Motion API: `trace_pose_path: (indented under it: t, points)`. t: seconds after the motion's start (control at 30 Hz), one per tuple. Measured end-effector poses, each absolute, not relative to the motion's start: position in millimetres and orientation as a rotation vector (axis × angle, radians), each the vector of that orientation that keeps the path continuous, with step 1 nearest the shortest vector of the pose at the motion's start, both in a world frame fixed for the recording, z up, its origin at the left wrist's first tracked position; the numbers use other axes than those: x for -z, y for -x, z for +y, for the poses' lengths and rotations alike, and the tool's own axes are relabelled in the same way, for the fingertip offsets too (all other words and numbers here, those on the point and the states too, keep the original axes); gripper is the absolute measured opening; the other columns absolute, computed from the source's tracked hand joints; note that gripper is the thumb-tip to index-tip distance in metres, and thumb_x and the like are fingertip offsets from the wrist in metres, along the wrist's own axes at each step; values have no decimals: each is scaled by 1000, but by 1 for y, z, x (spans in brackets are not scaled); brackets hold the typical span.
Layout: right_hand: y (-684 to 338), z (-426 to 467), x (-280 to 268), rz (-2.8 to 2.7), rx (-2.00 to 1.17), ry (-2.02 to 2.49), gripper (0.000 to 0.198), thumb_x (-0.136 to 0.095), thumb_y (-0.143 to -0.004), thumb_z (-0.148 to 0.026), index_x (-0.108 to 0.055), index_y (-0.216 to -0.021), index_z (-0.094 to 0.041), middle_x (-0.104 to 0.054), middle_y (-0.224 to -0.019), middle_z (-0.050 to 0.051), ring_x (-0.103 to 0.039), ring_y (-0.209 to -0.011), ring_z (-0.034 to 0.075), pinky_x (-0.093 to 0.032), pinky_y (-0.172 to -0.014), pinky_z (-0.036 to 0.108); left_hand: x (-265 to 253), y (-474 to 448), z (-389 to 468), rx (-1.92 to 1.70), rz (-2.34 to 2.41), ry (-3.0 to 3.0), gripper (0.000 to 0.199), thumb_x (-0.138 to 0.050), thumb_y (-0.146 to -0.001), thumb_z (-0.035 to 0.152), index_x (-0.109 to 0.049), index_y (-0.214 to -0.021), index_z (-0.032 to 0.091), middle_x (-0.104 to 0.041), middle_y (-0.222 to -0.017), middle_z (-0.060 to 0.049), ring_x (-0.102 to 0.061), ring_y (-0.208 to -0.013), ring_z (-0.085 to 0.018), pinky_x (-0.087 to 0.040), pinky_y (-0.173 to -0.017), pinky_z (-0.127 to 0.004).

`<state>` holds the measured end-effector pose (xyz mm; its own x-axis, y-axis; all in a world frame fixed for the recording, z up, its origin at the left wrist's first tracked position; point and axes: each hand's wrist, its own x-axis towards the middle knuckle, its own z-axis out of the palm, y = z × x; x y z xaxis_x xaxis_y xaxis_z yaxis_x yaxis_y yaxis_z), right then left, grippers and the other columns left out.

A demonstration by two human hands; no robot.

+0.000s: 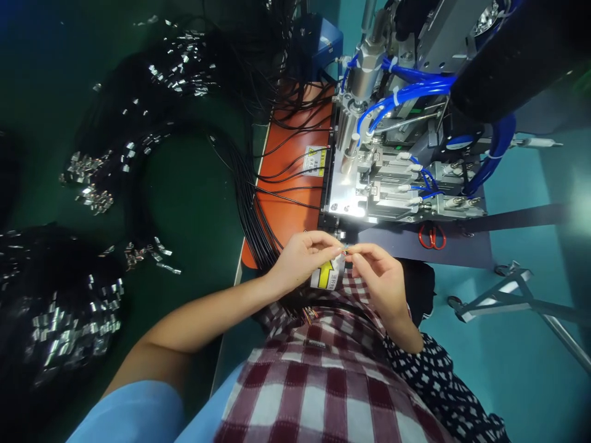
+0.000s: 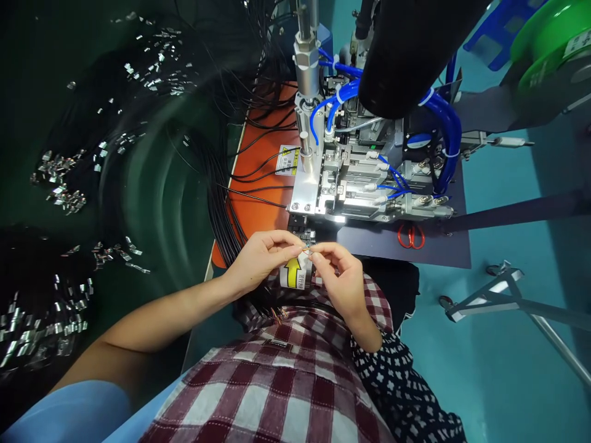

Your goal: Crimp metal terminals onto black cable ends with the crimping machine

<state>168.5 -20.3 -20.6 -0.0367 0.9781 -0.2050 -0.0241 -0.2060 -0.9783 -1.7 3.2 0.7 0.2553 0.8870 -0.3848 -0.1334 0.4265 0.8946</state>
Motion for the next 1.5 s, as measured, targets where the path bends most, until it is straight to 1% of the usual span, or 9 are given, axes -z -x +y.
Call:
trace_pose_path:
  t: [0.1, 0.33, 0.47, 0.6, 0.77, 0.9, 1.2, 1.33, 1.5]
  points:
    - [-167, -21, 22, -1117, -1371, 1310, 10, -69, -83, -29, -72, -88, -21, -71, -78, 1, -56, -56, 10, -50, -54, 24, -1, 2, 2, -838, 1072, -879, 16, -76, -77, 27, -72, -82, 13, -69, -77, -2, -61, -70, -10, -48, -63, -20]
    - [-167, -21, 24, -1185, -1281, 1308, 6, -69, -85, -26, -72, -88, -22, -69, -78, 0, -56, -59, 10, -45, -54, 24, -1, 2, 1, -828, 1078, -901, 14, -75, -78, 25, -69, -81, 13, -67, -75, -1, -60, -66, -9, -46, -60, -19]
    - [-168, -21, 26, -1230, -1217, 1315, 5, -69, -86, -25, -71, -89, -22, -67, -80, 1, -56, -63, 12, -45, -55, 26, -2, 2, 0, -819, 1097, -923, 12, -73, -79, 23, -70, -83, 12, -68, -78, -2, -61, -69, -9, -47, -63, -19]
    - [-169, -24, 25, -1362, -979, 1322, 7, -67, -87, -20, -70, -92, -22, -65, -84, 1, -57, -69, 13, -45, -59, 27, -3, 1, -1, -838, 1124, -983, 10, -72, -79, 21, -71, -83, 12, -68, -75, -1, -60, -66, -9, -46, -60, -20]
    - [-169, -29, 21, -1515, -788, 1277, 18, -65, -87, -12, -71, -100, -23, -64, -85, 1, -57, -72, 14, -46, -61, 28, -1, 1, -2, -853, 1126, -1055, 12, -71, -80, 21, -73, -88, 13, -71, -81, -4, -63, -72, -11, -49, -65, -22]
    - [-169, -31, 20, -1544, -752, 1277, 22, -65, -87, -11, -71, -103, -23, -66, -86, 1, -59, -73, 14, -48, -61, 29, 1, 1, -2, -860, 1114, -1084, 11, -70, -80, 22, -73, -86, 13, -72, -86, -5, -66, -79, -14, -52, -72, -24]
    - [-171, -36, 22, -1635, -626, 1258, 21, -63, -87, -14, -70, -102, -26, -69, -87, 3, -63, -76, 18, -53, -64, 35, 1, 1, -3, -872, 1130, -1150, 11, -68, -82, 24, -73, -86, 14, -71, -86, -6, -65, -80, -15, -52, -73, -26]
    - [-172, -35, 21, -1587, -635, 1292, 27, -63, -88, -12, -70, -109, -26, -68, -88, 3, -61, -75, 17, -52, -60, 31, 1, 1, -3, -863, 1156, -1201, 12, -67, -82, 24, -73, -85, 14, -68, -84, -5, -62, -75, -14, -49, -68, -26]
    - [-172, -35, 22, -1643, -645, 1236, 30, -63, -86, -8, -71, -109, -27, -71, -93, 3, -64, -81, 18, -53, -66, 33, -1, 0, -4, -846, 1191, -1258, 11, -66, -82, 24, -73, -84, 15, -65, -79, -3, -56, -69, -13, -45, -63, -25]
